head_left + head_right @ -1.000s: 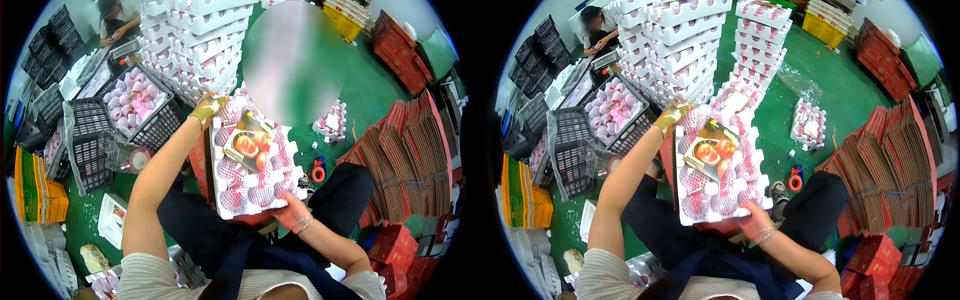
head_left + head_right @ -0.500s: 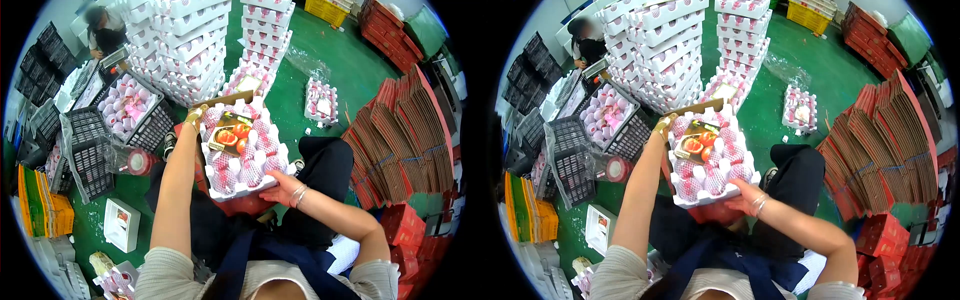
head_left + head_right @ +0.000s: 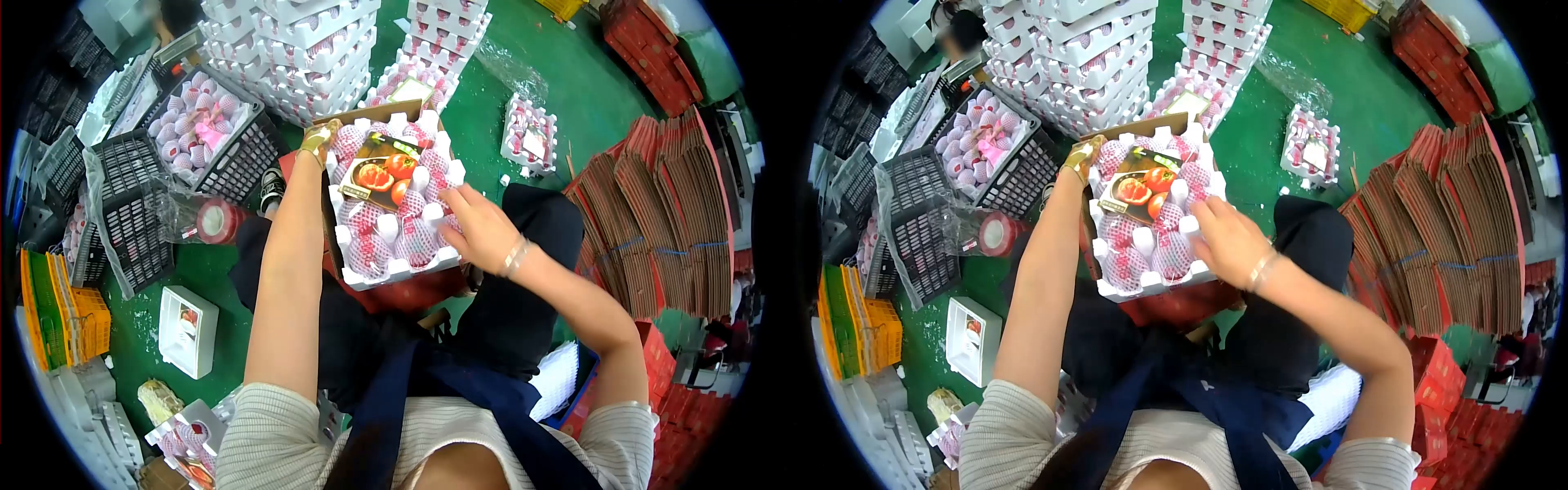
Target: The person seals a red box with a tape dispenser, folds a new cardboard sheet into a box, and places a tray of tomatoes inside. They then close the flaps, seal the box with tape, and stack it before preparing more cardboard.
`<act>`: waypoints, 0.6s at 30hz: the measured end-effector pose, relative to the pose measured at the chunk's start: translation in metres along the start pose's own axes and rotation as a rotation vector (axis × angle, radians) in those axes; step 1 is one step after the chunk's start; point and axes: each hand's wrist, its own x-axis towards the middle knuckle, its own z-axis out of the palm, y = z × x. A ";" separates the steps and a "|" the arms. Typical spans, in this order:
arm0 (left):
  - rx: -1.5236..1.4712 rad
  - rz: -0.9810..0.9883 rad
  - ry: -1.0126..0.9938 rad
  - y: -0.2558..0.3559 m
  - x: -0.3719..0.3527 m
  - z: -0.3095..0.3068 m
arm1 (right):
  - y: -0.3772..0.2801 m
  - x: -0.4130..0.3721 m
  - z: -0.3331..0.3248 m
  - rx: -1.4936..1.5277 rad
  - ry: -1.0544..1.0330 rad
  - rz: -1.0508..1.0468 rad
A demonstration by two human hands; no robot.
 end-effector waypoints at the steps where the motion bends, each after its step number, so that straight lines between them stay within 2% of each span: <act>1: 0.005 0.005 -0.002 0.000 0.000 -0.001 | 0.008 0.015 0.000 -0.062 -0.146 0.019; 2: 0.012 0.011 -0.003 -0.001 -0.002 -0.002 | 0.014 0.027 0.004 -0.125 -0.288 0.042; 4: 0.065 0.053 -0.014 -0.010 0.002 -0.009 | 0.033 0.045 0.030 -0.276 -0.410 -0.143; 5: 0.129 0.097 -0.028 -0.021 0.008 -0.015 | 0.009 0.058 0.019 -0.362 -0.564 -0.057; 6: 0.158 0.128 -0.055 -0.029 0.016 -0.019 | 0.052 0.063 0.070 -0.176 -0.439 -0.150; 7: 0.133 0.140 -0.086 -0.032 0.027 -0.017 | 0.055 0.070 0.078 -0.209 -0.426 -0.194; 8: 0.080 0.138 -0.109 -0.034 0.039 -0.013 | 0.032 0.069 0.046 -0.187 -0.415 -0.110; 9: 0.022 0.114 -0.128 -0.033 0.051 -0.011 | 0.028 0.069 0.046 -0.102 -0.285 -0.039; 10: -0.020 0.082 -0.129 -0.031 0.063 -0.015 | 0.022 0.071 0.035 -0.187 -0.351 -0.045; 13: -0.069 0.003 -0.091 -0.038 0.060 -0.034 | 0.004 0.061 0.034 -0.380 -0.335 -0.290; 15: -0.059 -0.037 -0.061 -0.046 0.054 -0.045 | -0.002 0.064 0.044 -0.275 -0.234 -0.274; 16: -0.060 -0.041 -0.049 -0.044 0.056 -0.047 | -0.008 0.074 0.050 -0.141 -0.280 -0.052; 18: -0.071 -0.039 -0.044 -0.037 0.063 -0.055 | -0.007 0.083 0.051 -0.200 -0.235 -0.101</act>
